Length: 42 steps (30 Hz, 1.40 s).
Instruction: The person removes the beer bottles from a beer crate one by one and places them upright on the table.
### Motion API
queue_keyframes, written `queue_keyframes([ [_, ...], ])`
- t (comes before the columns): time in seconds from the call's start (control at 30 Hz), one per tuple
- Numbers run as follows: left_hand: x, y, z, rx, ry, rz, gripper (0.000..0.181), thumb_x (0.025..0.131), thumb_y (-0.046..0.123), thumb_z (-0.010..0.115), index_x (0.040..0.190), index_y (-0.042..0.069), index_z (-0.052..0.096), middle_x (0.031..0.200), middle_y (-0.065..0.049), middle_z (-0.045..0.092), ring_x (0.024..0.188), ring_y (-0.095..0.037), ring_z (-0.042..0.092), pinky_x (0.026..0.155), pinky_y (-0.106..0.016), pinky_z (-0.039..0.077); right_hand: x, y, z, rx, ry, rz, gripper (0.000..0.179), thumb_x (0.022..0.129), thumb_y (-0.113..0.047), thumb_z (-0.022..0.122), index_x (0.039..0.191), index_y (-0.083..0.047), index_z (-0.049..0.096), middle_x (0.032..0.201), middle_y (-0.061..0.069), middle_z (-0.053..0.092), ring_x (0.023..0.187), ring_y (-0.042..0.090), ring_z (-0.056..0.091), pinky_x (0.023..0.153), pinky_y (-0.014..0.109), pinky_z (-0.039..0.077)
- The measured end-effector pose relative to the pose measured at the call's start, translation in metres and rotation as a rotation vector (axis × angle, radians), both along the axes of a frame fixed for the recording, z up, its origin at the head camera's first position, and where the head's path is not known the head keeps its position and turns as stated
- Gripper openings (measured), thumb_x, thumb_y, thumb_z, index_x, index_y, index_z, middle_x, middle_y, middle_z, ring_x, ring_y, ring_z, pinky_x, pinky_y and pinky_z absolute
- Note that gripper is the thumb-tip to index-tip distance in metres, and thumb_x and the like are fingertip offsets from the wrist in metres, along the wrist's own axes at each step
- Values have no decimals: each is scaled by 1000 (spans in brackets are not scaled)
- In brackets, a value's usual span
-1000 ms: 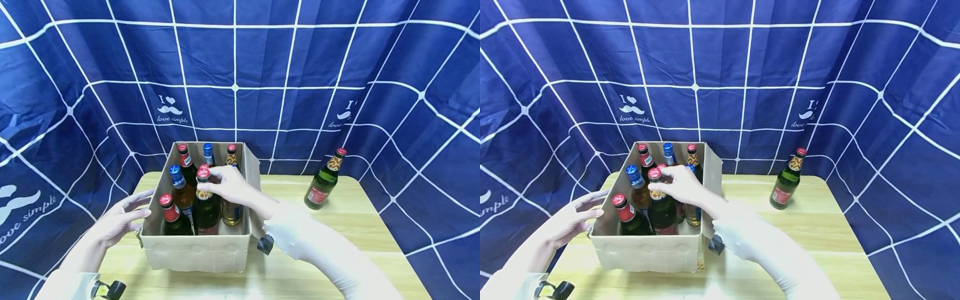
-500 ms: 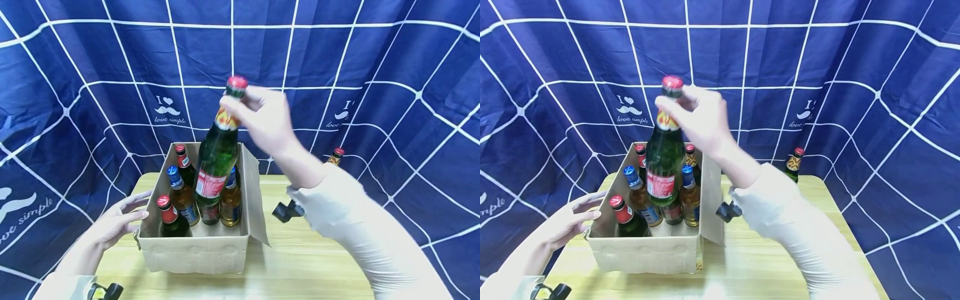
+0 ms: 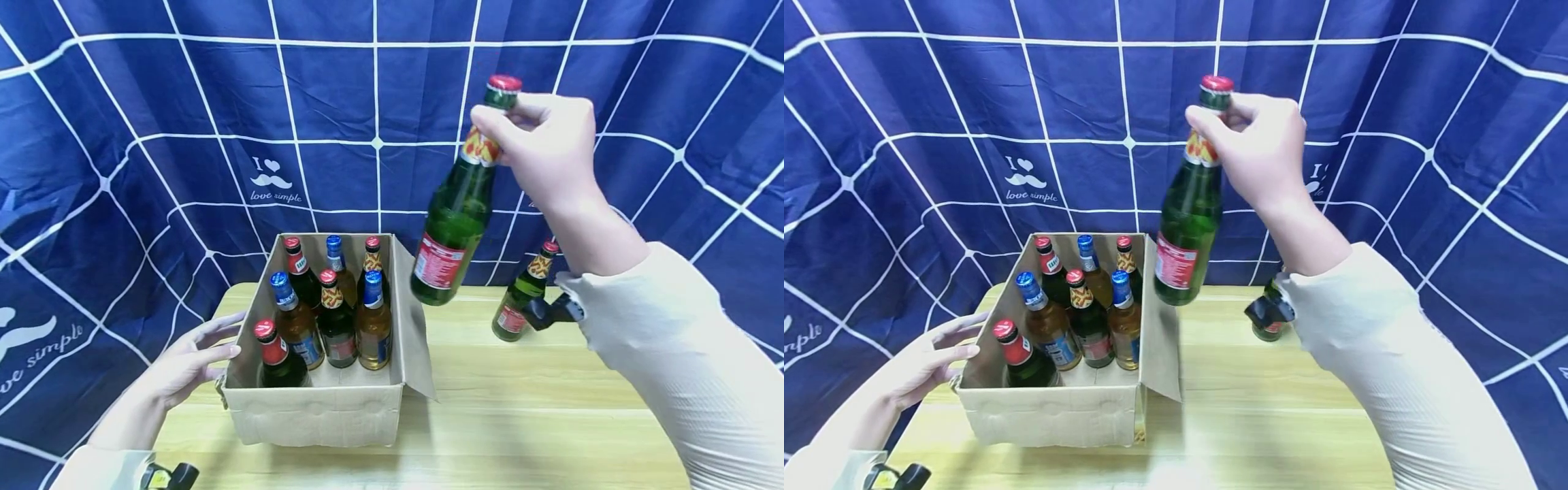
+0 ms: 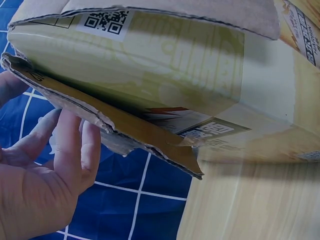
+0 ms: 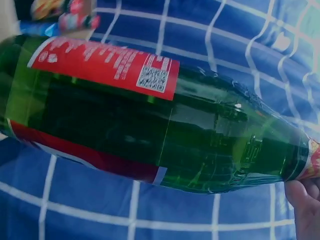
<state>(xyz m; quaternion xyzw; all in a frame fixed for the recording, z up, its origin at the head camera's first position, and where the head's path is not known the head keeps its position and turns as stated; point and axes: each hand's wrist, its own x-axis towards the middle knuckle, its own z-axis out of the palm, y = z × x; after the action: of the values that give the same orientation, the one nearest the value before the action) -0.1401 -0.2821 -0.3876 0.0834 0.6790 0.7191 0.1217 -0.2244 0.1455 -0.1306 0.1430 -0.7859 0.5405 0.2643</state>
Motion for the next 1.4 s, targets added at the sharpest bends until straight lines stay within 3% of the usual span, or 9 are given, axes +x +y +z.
queue_keyframes([
  [0.17, 2, -3, 0, 2, 0, 1, 42, 94, 0, 53, 123, 31, 56, 121, 9, 54, 98, -15, 62, 72, -36, 53, -18, 28, -37, 159, 58, -134, 36, 80, -34, 76, 96, -2, 75, 68, -11, 66, 58, 2, 58, 59, 16, 44],
  [0.3, 2, -4, 0, -7, 0, 3, 42, 94, 1, 53, 123, 32, 56, 122, 10, 54, 99, -14, 62, 73, -36, 53, -35, 46, -77, 274, 65, -244, 37, 81, -37, 75, 93, -2, 76, 71, 0, 70, 57, -1, 53, 59, 20, 36],
  [0.4, 2, -4, 0, -5, -2, 5, 43, 94, 1, 53, 123, 32, 57, 121, 10, 55, 98, -13, 61, 72, -35, 53, -47, 57, -107, 333, 29, -297, 37, 82, -37, 74, 94, -2, 76, 79, 12, 71, 65, 8, 58, 64, 25, 38],
  [0.57, 1, -3, 0, 7, -6, 3, 42, 94, 1, 53, 123, 32, 57, 121, 9, 55, 97, -14, 62, 70, -33, 53, -65, 74, -156, 370, -67, -334, 39, 84, -37, 71, 101, -1, 74, 86, 17, 70, 80, 30, 64, 72, 38, 42],
  [0.8, 0, 0, 1, -34, -14, 20, 40, 95, 3, 54, 125, 30, 55, 122, 9, 54, 100, -13, 60, 72, -34, 52, -83, 87, -207, 345, -157, -371, 40, 85, -35, 71, 106, -1, 72, 87, 17, 70, 81, 33, 64, 72, 43, 42],
  [1.07, -1, 1, 0, -13, -2, 16, 42, 95, 1, 52, 124, 30, 55, 121, 8, 54, 98, -14, 62, 70, -33, 52, -95, 93, -243, 315, -202, -389, 39, 85, -33, 72, 108, -1, 71, 88, 17, 70, 81, 32, 64, 73, 43, 41],
  [1.4, 0, 4, -2, 0, 4, 9, 43, 95, 0, 51, 125, 30, 56, 122, 9, 53, 101, -14, 61, 75, -36, 51, -100, 99, -258, 320, -213, -411, 38, 86, -34, 71, 105, -2, 72, 89, 17, 70, 84, 35, 64, 74, 47, 40],
])
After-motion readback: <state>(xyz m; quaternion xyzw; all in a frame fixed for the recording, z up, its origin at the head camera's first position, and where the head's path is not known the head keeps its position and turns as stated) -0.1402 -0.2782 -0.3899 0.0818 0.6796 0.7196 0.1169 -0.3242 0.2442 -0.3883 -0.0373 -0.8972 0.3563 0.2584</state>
